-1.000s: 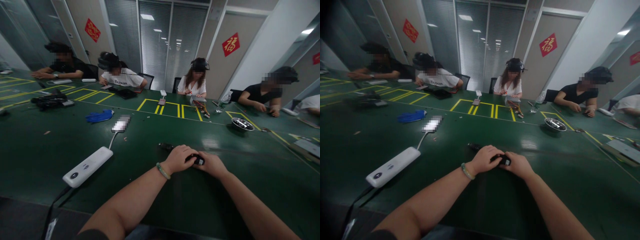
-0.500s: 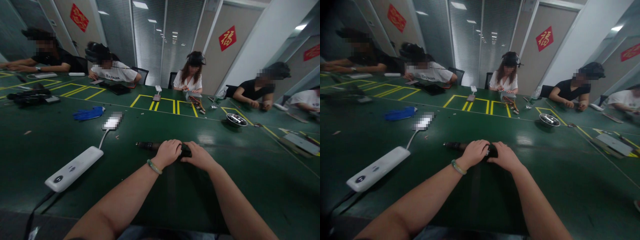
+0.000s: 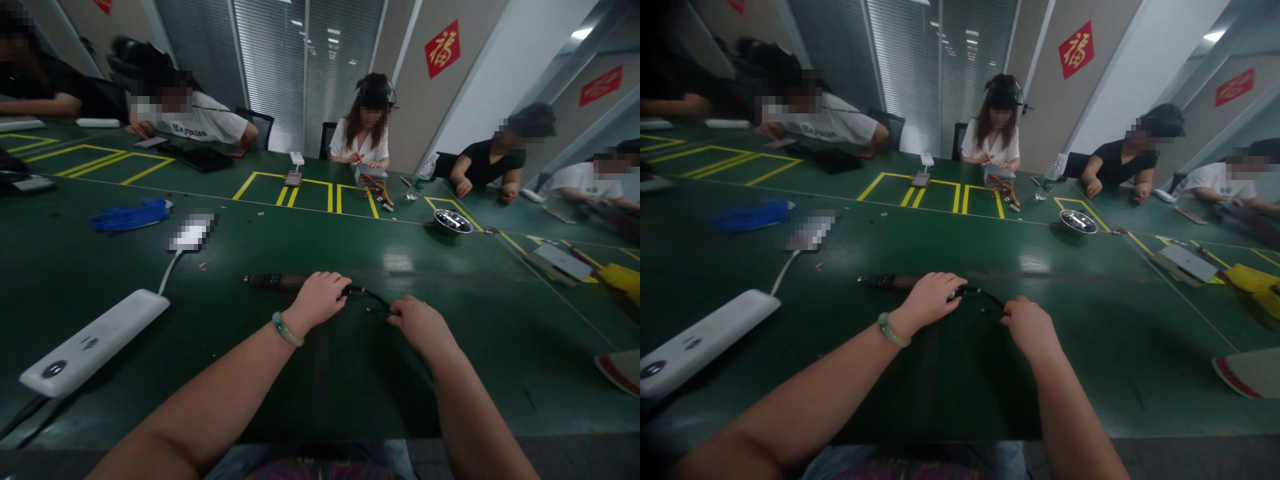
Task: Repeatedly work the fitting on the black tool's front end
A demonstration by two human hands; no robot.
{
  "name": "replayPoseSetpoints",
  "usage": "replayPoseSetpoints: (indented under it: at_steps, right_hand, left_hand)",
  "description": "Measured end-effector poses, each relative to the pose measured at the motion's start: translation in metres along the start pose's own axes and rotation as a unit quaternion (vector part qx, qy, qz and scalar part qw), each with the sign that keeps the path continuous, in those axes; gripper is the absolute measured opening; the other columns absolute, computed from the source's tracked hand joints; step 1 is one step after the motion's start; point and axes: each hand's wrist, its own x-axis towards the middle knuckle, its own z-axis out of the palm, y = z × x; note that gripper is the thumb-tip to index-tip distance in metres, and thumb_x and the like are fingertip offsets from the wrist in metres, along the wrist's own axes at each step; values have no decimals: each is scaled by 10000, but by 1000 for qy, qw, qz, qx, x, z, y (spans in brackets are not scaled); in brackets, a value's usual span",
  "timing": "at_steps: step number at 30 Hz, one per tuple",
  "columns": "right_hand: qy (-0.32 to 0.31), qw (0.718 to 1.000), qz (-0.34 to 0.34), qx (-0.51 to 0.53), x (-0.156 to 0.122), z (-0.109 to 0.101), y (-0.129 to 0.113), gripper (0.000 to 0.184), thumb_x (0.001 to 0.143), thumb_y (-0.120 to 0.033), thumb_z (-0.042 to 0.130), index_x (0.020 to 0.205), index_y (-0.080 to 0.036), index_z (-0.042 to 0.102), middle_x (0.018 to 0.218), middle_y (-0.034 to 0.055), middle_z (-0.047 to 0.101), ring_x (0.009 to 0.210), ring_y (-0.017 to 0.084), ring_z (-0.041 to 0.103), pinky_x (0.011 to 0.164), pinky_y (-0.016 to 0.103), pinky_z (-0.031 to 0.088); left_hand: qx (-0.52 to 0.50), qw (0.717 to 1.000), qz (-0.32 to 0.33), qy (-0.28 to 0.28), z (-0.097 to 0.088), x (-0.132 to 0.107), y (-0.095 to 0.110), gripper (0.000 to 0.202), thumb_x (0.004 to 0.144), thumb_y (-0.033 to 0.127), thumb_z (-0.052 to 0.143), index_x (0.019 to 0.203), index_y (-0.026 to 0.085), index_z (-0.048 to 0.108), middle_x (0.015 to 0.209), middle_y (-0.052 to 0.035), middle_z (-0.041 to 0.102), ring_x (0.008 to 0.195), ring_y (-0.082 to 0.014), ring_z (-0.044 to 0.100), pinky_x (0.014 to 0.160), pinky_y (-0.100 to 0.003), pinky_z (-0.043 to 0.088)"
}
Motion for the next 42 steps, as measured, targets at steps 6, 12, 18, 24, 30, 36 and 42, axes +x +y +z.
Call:
replayPoseSetpoints:
  at_steps: [6,12,18,24,30,36,42]
  right_hand:
    - [76,991,85,73,40,-14,11,182,843,-358,582,908,-280,734,896,43,664,802,193,590,640,272,370]
    - [78,977,-17,197,62,-13,-3,175,834,-348,612,932,-288,744,872,10,695,785,175,615,639,260,413]
    - [20,954,-103,279,54,14,-9,208,796,-370,655,977,-306,734,917,-16,696,788,166,625,672,267,445]
    - [43,950,-78,299,52,18,-14,161,778,-344,686,915,-268,722,807,-19,684,716,146,614,616,248,423]
    - [134,946,-150,253,47,22,-31,91,822,-314,660,870,-252,706,868,-11,685,772,142,609,720,269,434]
    - [193,938,-172,229,46,31,-44,103,866,-305,619,907,-229,676,903,5,679,836,156,608,808,303,429]
    - [195,941,-171,218,46,33,-46,119,877,-316,603,912,-225,670,901,21,678,842,170,606,812,315,430]
  left_hand:
    - [-5,999,8,-36,-2,7,0,229,879,308,536,1100,267,580,1068,-8,618,972,-192,567,842,-335,445]
    - [-15,998,22,-62,-10,7,-12,205,802,293,616,1007,279,605,987,0,633,902,-202,584,769,-334,461]
    - [-7,999,14,-51,-16,-1,-12,173,821,270,593,993,260,606,980,-6,631,907,-194,585,790,-335,455]
    - [-1,999,16,-30,-8,2,-5,127,851,281,591,970,238,604,963,-10,633,932,-197,577,838,-361,438]
    - [-6,999,20,-37,-5,4,-6,138,868,294,580,990,234,601,967,-17,634,929,-192,582,827,-349,448]
    - [-23,998,37,-46,-5,6,-12,148,871,292,571,1002,234,609,956,-9,639,922,-182,593,822,-333,461]
    - [-25,998,33,-42,-2,6,-13,147,875,303,571,997,231,612,966,-13,642,935,-185,594,828,-338,461]
